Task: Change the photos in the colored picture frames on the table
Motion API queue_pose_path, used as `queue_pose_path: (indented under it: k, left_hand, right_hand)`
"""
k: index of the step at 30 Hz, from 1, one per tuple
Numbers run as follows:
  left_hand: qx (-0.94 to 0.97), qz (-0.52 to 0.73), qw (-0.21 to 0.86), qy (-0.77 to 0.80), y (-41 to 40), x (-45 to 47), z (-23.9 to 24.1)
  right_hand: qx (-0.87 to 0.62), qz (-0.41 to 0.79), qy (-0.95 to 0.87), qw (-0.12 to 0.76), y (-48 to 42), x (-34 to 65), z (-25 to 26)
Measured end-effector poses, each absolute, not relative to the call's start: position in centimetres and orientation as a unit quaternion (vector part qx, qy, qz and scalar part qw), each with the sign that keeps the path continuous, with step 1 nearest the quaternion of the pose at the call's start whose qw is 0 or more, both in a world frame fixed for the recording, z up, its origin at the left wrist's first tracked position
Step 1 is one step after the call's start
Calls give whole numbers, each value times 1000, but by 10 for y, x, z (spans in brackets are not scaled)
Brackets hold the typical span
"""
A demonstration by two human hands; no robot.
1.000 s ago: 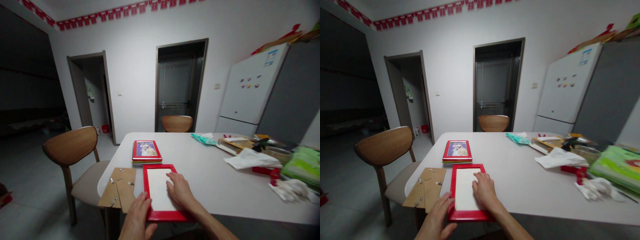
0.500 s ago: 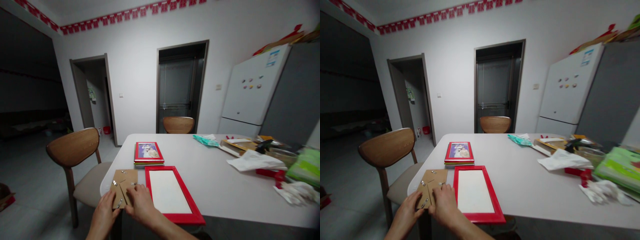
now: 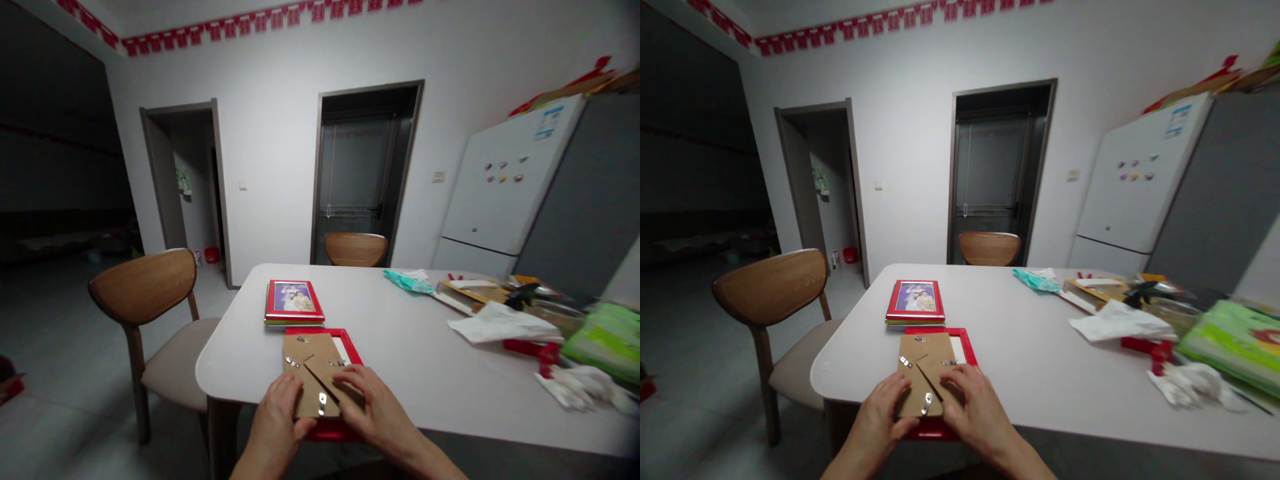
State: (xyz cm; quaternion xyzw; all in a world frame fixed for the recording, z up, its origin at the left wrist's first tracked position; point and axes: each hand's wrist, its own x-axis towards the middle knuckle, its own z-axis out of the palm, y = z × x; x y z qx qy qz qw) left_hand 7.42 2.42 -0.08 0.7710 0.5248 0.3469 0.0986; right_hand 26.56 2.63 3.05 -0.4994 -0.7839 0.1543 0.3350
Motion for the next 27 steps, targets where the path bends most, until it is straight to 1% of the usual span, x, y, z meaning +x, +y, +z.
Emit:
queue_pose_path:
  k: [4, 8, 13, 19, 22, 27]
  left_hand:
    - [776, 324, 148, 520, 29, 91, 5]
    - [776, 291, 169, 534, 32, 94, 10]
    - [785, 286, 158, 526, 29, 89, 10]
    - [811, 266, 152, 499, 22, 79, 3]
    - [814, 256, 156, 497, 21, 75, 1]
    - [807, 258, 168, 504, 21, 73, 1]
  right_hand:
    - [-531, 134, -771, 327, 28, 282, 22]
    - [-541, 102, -775, 312, 34, 283, 10]
    - [-545, 43, -781, 303, 37, 277, -2]
    - [-541, 17, -795, 274, 34, 271, 0]
    - [-525, 11, -809, 264, 32, 268, 5]
    - [-450, 23, -857, 251, 23, 258, 15]
